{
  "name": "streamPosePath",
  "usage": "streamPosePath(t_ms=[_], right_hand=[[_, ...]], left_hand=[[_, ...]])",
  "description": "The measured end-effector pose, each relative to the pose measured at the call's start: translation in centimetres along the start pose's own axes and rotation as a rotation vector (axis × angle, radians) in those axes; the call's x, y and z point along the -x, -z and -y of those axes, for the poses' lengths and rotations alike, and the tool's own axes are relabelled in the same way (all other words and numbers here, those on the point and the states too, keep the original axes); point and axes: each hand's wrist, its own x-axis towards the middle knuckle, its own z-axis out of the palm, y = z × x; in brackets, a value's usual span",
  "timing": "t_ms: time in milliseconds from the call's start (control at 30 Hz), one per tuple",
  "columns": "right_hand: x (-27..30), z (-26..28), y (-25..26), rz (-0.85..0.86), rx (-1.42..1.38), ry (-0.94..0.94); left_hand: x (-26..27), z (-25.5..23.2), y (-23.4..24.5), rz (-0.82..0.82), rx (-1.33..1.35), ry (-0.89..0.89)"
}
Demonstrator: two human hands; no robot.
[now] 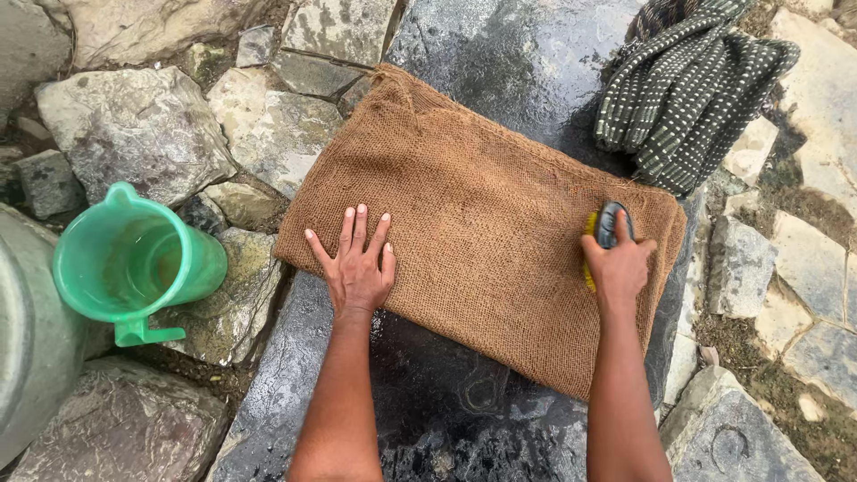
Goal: The person scrubs a burlap sack on a stone surface using a brush, pours water from a green cup over their hands and the sack, and then continues scrubbing before folding the sack.
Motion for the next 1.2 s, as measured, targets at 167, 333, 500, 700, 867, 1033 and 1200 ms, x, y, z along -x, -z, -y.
streamPosePath(t_ms=[167,333,500,700,867,1033,1200], right_hand=[[2.6,7.1,-1.3,-0.078,-0.061,0.109],[4.5,18.7,-5.7,0.075,0.087,0.532],[-3.7,9.7,-3.4,0.000,0.089,0.343],[-6.9,-3.9,0.3,-0.150,0.009,-0.039],[-0.8,4.6,-2.0,-0.084,-0.087,0.243],[6.1,12.0,-3.9,0.109,0.097,0.474],[0.9,2.1,-0.9,0.067,0.111,0.152]], left_hand=[[-0.2,0.2,-0.1,-0.021,-0.005,-0.007],[0.1,0.0,0.0,-0.017,0.009,-0.004],[-0.1,0.0,0.2,-0.042,0.017,-0.022],[-0.2,0.1,0.1,-0.051,0.014,-0.028],[0.1,0.0,-0.1,-0.039,0.005,-0.015],[-0.1,0.1,-0.2,-0.021,-0.005,-0.011],[0.0,0.0,0.0,-0.028,-0.014,-0.023]])
